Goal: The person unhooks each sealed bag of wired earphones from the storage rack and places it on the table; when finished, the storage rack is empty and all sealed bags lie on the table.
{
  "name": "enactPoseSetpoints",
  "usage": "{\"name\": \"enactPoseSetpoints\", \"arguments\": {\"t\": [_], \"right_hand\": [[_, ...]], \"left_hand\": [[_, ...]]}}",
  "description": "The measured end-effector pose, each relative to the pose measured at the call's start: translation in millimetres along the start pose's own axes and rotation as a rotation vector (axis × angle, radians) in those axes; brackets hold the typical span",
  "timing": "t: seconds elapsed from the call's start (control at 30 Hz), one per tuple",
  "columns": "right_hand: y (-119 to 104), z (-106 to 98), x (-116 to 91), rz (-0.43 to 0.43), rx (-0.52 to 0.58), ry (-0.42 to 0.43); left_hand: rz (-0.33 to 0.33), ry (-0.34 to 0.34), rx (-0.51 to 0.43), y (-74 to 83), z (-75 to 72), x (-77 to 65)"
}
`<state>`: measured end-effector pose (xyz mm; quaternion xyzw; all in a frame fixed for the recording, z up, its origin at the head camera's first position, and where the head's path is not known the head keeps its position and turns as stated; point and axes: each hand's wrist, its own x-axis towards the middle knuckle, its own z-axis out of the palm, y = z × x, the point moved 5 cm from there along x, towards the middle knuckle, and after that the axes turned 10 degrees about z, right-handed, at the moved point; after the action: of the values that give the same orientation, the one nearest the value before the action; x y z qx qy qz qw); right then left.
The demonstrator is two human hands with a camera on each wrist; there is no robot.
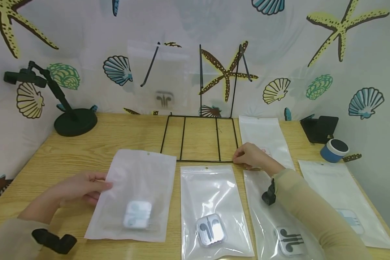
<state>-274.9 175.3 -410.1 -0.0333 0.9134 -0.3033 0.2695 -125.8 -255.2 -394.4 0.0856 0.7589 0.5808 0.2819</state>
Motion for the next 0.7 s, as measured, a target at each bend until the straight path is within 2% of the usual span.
{"name": "enactPoseSetpoints", "arguments": {"t": [0.1,0.2,0.37,0.7], "right_hand": [[0,0,0,-0.007,-0.002,-0.004],[0,0,0,-0.004,0.0,-0.004],[0,0,1,0.018,-0.005,-0.003],[2,0,4,0.013,-0.018,-0.002]], "left_hand": [[0.003,-0.065,-0.009,-1.5,5.3,1.4],[-0.014,-0.086,0.011,-3.6,9.1,2.1],[-0.065,-0.067,0.064,-7.3,12.6,1.5],[-0.101,-0.049,0.196,-7.4,11.5,3.4]]}}
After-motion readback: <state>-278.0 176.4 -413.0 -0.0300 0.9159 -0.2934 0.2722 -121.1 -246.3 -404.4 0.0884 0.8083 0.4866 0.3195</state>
